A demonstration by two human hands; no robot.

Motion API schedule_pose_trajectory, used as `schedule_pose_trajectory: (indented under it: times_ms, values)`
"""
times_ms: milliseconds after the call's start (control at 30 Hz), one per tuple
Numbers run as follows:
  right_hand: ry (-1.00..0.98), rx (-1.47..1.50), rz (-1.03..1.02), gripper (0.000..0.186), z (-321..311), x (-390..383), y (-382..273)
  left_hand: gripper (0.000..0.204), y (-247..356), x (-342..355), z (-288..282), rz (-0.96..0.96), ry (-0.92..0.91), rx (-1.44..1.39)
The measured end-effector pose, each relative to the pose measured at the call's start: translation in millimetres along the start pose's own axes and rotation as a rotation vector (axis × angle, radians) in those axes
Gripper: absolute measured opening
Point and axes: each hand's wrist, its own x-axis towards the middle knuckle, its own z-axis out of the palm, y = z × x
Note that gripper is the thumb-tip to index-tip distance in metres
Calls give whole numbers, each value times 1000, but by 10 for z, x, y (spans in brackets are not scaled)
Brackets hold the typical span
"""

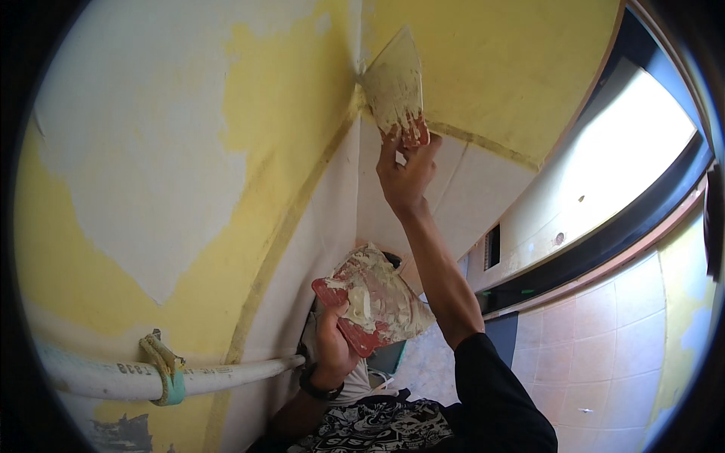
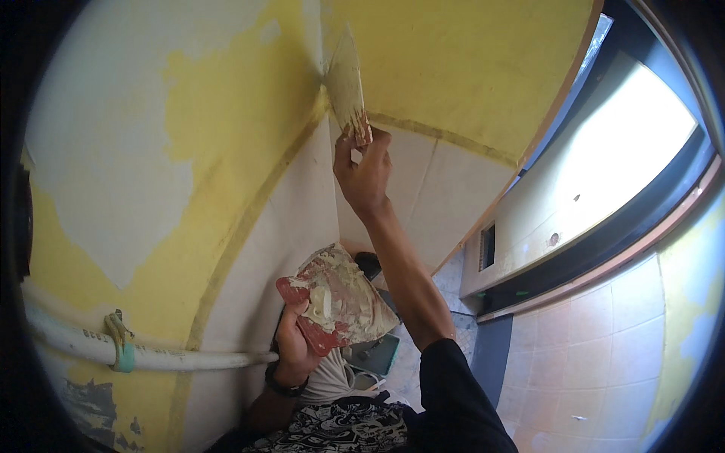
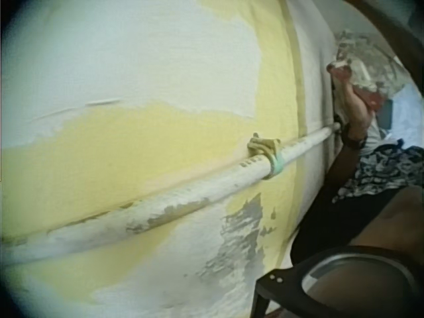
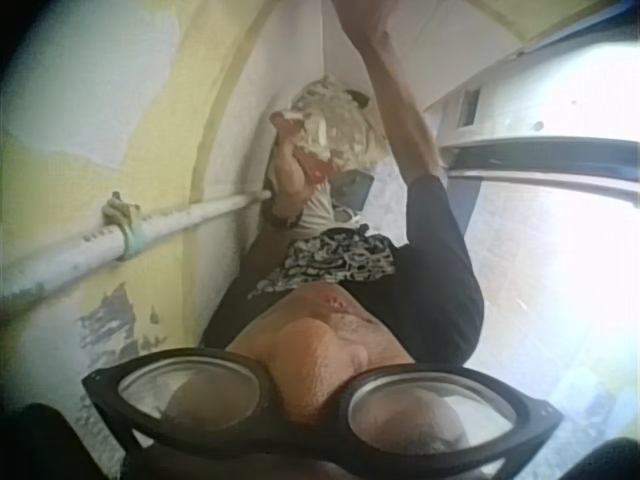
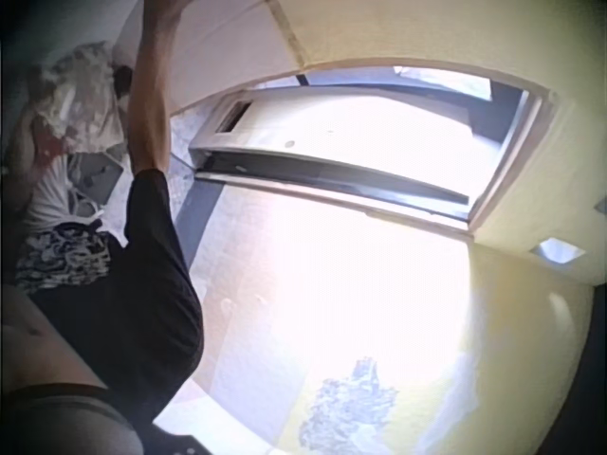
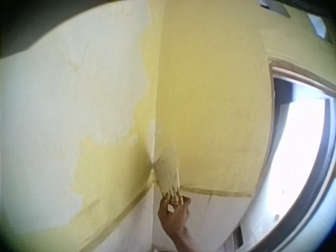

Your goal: The person applies plaster to a wall using a putty knife and a plastic hawk, scraping and spreading the material across the surface.

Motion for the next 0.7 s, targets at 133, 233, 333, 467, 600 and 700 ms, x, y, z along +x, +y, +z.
schedule_pose_trajectory:
  times_ms: [133, 233, 333, 467, 600, 700]
  values:
    - [9, 24, 60, 32, -24, -14, 44, 51, -21, 23, -31, -6, 23, 2]
    - [-13, -33, 68, 32, -76, -106, 53, 50, -56, 0, -23, 10, 46, 2]
    - [18, -42, 8, 31, -81, -127, 95, 50, -70, 36, -67, 13, 40, 13]
    - [14, -82, 24, 32, -154, -36, 78, 50, -78, 48, -56, 3, 35, 18]
    - [16, -68, -72, 33, -245, 386, -236, 51, -74, 72, -94, 22, 26, 25]
    - [-95, -165, 51, 27, -313, 686, -318, 51, -48, 70, -8, 0, -4, 6]
